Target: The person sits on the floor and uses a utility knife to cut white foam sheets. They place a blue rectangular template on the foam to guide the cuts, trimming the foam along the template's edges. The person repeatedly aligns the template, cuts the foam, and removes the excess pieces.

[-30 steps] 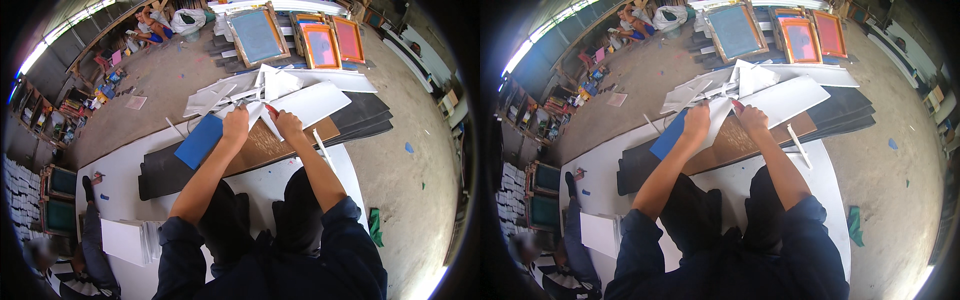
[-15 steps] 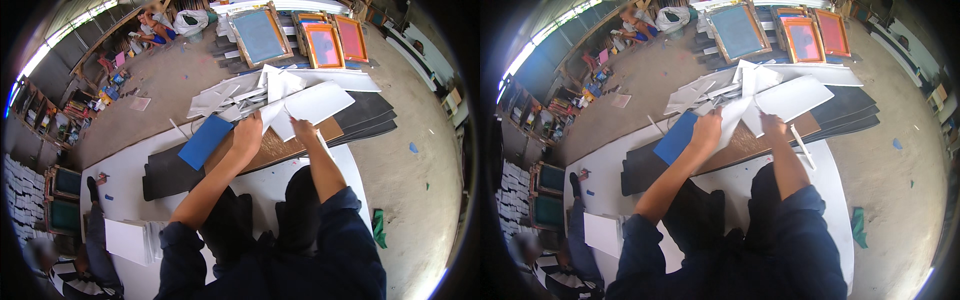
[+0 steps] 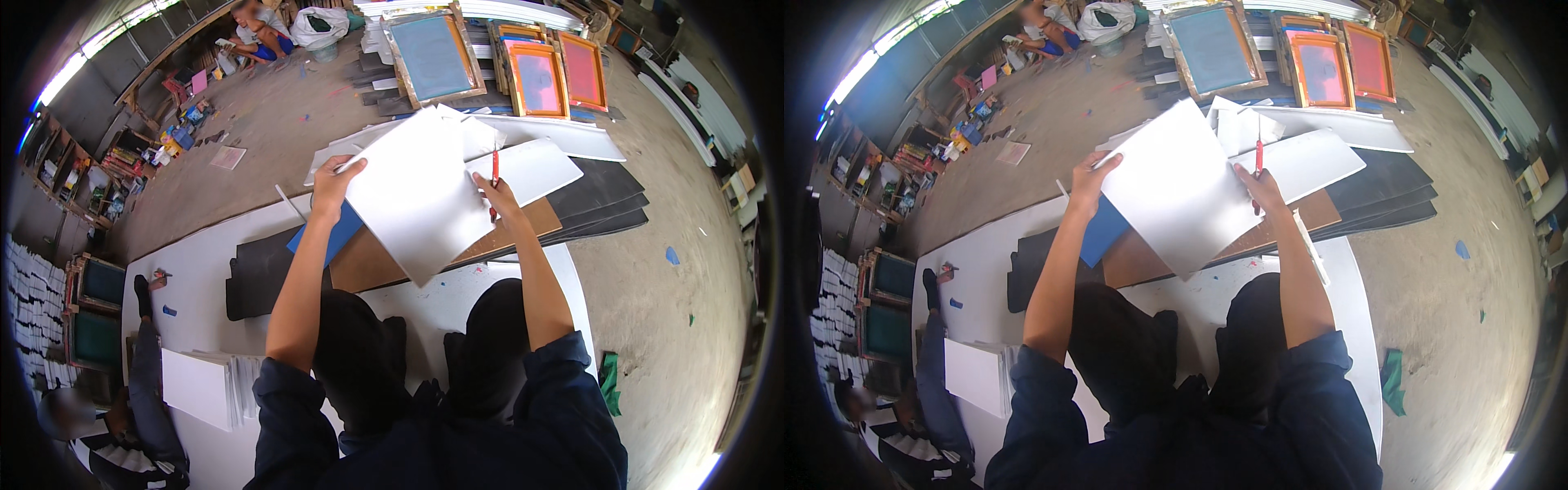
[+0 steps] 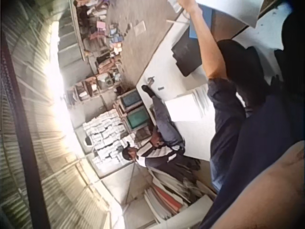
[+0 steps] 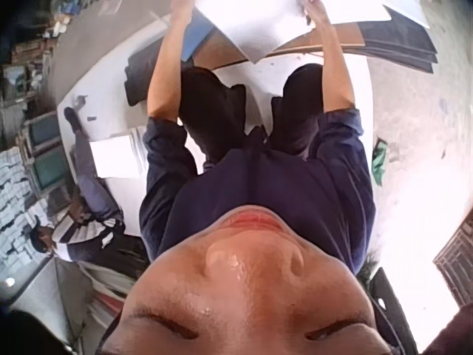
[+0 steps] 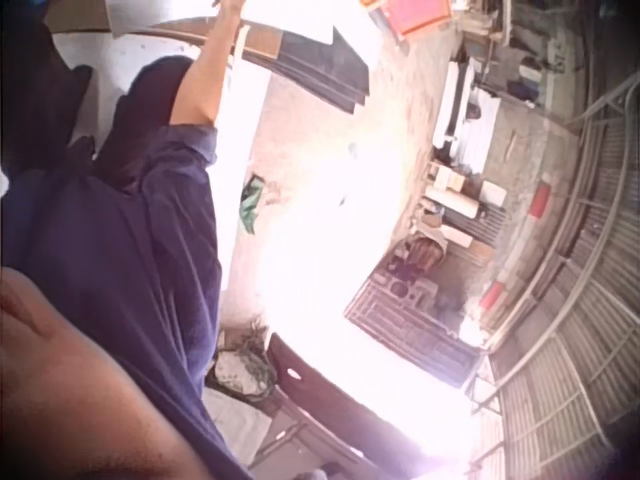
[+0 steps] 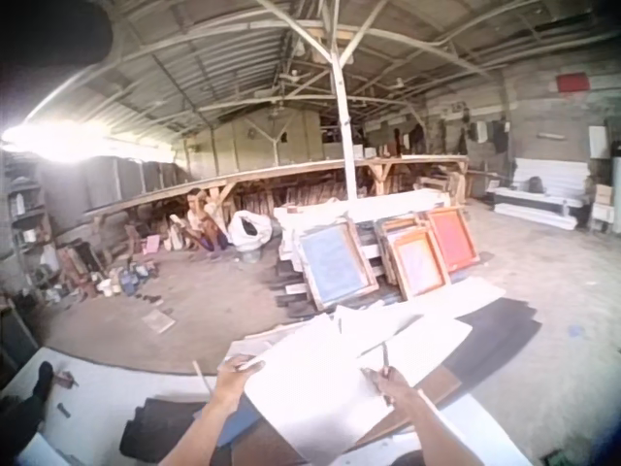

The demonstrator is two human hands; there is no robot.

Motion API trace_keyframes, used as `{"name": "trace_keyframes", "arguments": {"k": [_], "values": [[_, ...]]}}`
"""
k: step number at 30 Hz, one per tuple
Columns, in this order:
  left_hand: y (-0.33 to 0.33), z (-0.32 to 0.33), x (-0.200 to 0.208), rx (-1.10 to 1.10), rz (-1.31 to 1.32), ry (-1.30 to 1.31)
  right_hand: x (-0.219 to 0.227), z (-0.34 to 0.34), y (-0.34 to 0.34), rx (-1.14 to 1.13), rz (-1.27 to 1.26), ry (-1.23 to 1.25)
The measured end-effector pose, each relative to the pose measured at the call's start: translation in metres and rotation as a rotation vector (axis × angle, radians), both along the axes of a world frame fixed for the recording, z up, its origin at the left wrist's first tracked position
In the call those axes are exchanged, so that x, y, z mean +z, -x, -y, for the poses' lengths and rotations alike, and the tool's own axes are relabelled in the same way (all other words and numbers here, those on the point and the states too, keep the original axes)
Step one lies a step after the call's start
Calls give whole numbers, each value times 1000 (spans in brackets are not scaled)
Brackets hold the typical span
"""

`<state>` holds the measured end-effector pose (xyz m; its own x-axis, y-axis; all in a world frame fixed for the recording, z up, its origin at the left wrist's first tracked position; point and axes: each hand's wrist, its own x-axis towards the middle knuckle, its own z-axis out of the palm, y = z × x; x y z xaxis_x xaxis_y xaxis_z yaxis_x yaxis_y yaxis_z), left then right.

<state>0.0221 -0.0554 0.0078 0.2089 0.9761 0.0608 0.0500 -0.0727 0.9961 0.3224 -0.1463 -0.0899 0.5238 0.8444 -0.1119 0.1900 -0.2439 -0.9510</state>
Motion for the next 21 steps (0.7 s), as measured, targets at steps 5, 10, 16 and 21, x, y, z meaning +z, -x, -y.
{"name": "trace_keyframes", "arguments": {"k": [5,10,16,21], "values": [[13,-12,-12,34,329,171,23,7,16,62,-36,-79],[-7,-9,-19,72,400,221,32,1,27,-123,-196,-150],[-21,10,-61,-191,-121,76,-9,-16,4,-238,-240,-60],[19,-16,-164,-117,-426,-173,-98,-29,8,-327,-104,148]]}}
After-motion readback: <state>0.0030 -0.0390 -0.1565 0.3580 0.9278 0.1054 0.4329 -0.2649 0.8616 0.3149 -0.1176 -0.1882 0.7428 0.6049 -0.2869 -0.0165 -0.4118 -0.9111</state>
